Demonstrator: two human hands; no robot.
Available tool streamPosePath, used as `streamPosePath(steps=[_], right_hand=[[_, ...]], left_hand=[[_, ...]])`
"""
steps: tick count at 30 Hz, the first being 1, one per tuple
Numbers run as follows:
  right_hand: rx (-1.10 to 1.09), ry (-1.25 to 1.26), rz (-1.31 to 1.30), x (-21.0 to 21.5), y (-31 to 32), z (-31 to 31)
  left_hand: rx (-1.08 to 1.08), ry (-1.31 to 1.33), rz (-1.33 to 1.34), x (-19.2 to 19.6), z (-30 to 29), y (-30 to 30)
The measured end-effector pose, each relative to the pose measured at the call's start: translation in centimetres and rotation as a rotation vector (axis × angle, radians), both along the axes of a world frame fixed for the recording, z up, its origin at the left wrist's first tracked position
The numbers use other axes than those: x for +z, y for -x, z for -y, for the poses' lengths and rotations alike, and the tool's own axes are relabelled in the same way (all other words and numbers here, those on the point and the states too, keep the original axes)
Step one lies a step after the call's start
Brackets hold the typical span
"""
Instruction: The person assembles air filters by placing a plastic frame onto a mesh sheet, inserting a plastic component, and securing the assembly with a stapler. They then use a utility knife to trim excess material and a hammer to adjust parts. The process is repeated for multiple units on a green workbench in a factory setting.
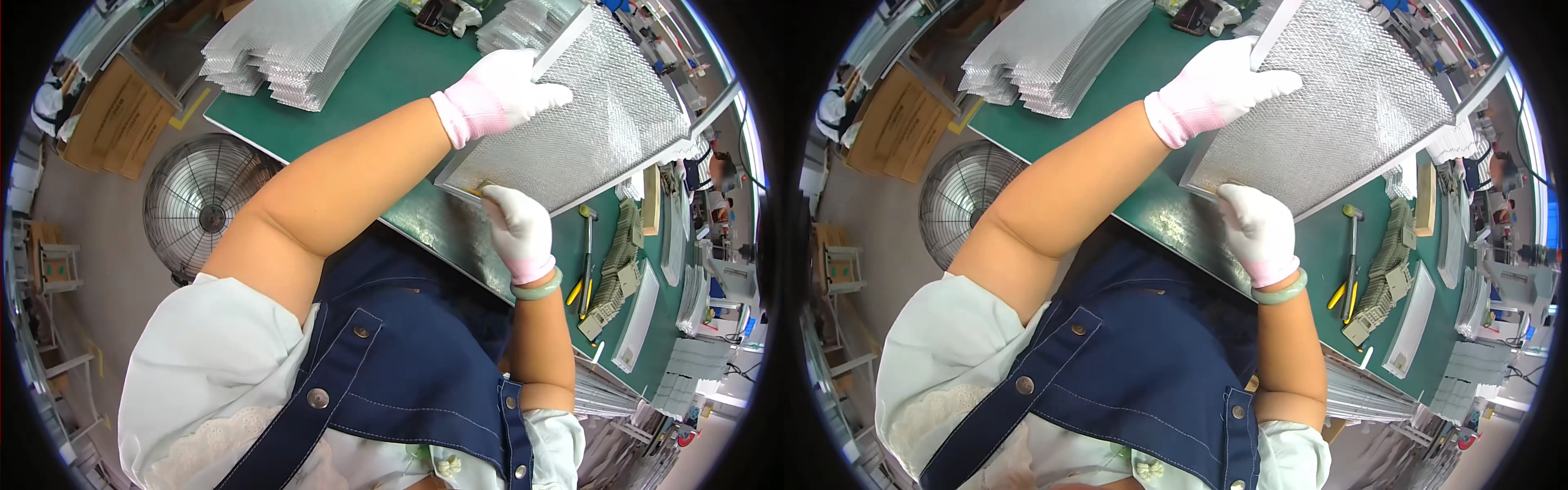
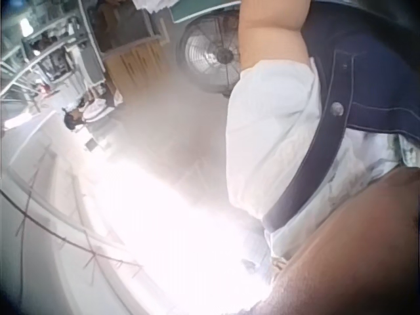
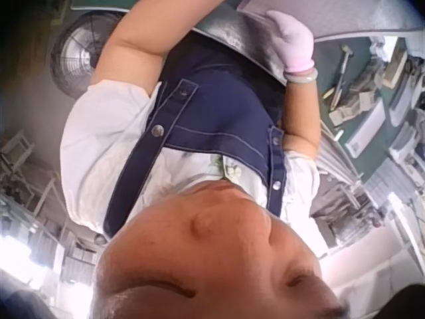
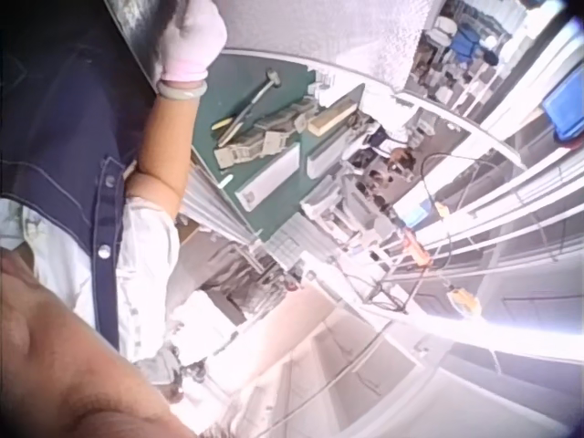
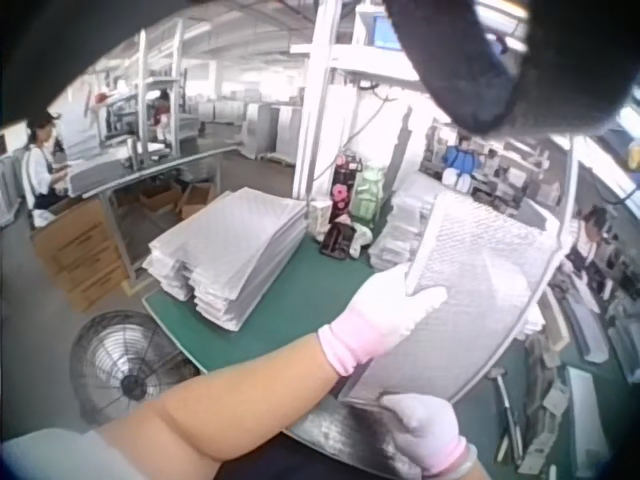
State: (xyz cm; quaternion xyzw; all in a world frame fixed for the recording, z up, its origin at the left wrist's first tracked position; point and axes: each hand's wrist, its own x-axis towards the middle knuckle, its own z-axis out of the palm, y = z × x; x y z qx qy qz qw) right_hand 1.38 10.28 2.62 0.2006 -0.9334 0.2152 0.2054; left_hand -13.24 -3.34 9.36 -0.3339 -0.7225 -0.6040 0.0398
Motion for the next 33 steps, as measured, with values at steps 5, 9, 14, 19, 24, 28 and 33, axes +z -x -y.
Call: streamPosePath(steps=[5, 9, 14, 19, 24, 28, 33], right_hand=[[0.003, 0.032, -0.017, -1.5, 0.5, 0.8], [-0.049, 0.087, 0.044, -1.8, 0.8, 0.9], [-0.071, 0.106, 0.147, -1.4, 2.2, 0.8], [0.015, -0.025, 0.343, -1.3, 4.9, 0.6], [0.066, -0.139, 0.202, -0.6, 4.3, 1.5], [0.02, -0.06, 0.064, -0.1, 2.0, 0.4], [0.14, -0.089, -0.011, -0.6, 0.8, 1.0]], left_hand=[[-0.018, -0.025, -0.015, 0.1, -0.2, -0.1], [-0.015, -0.053, -0.003, -0.5, -0.6, 0.3], [0.006, -0.029, 0.012, -0.4, -0.5, 0.3], [0.008, -0.012, 0.038, 0.0, -0.4, 0.2], [-0.02, -0.039, 0.003, -0.5, -0.6, 0.4], [-0.015, -0.048, -0.061, -0.9, -0.6, 0.3], [-0.065, -0.028, -0.005, -0.2, -0.2, 0.0]])
